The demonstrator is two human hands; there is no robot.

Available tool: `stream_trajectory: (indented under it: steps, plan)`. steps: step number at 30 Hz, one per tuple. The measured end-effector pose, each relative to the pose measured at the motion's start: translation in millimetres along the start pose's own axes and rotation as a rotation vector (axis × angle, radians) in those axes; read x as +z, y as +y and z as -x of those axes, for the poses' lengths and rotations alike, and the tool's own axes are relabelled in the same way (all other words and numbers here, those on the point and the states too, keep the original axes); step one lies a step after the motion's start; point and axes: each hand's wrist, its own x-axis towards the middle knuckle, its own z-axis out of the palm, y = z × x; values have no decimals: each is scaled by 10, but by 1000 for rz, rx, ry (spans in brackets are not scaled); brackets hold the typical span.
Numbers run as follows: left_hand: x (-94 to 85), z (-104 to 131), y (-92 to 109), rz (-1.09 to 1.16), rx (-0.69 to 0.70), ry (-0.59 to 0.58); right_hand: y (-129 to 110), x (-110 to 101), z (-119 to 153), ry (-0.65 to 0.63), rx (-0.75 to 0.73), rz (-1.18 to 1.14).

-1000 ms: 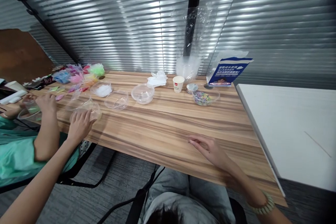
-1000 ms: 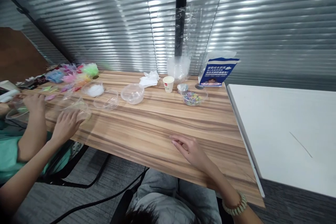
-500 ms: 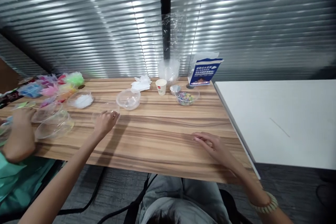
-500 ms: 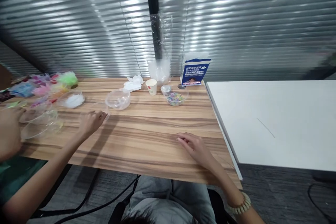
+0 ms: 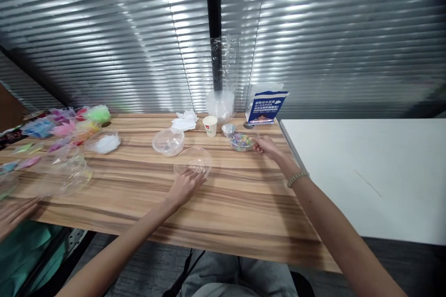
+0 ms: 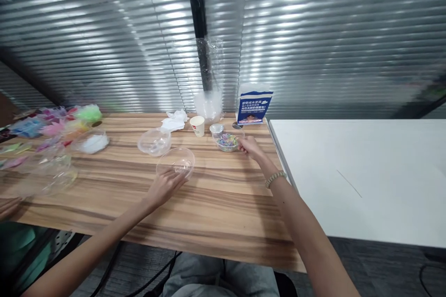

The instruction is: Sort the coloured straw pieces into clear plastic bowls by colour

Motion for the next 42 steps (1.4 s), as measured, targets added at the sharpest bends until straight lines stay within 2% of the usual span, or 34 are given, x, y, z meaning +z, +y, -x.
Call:
stream_trajectory:
  steps: [3, 7, 9, 12, 14, 18, 23, 29, 33, 35, 38, 40, 42]
  plan:
    - [121, -135, -221, -18, -17, 83, -7, 91, -62, 9, -6, 11]
    - [315, -279, -408, -35, -185, 185, 24, 225, 97, 113, -56, 36]
    - [400, -364, -398, -16, -267, 240, 67, 303, 227, 198, -150, 99]
    - [482, -467, -290, 69, -301, 347, 171, 422, 393, 307, -311, 212]
    - [510, -492, -207, 134, -277, 405, 254, 487, 460, 363, -436, 283]
    - [537, -459, -118, 194, -131, 434, 384, 557, 501, 431, -662, 416]
    - [549, -428, -99, 172, -103, 497, 489, 572, 480, 451, -767, 489]
    - [582, -466, -60, 78, -144, 571, 630, 564, 445, 449, -707, 428]
    - [630, -505, -88, 59, -128, 584, 604, 552, 388, 507, -595, 374]
    - [650, -511, -116, 53, -120, 592, 559, 529, 336, 567, -425, 256]
    - [632, -508, -86, 83, -94, 594, 518, 470, 243, 587, -50, -86]
    - [579, -508, 26, 175, -46, 501, 529, 433, 193, 568, 78, -220]
    - [512, -516, 194, 309, 1, 292, 559, 409, 167, 572, 96, -234]
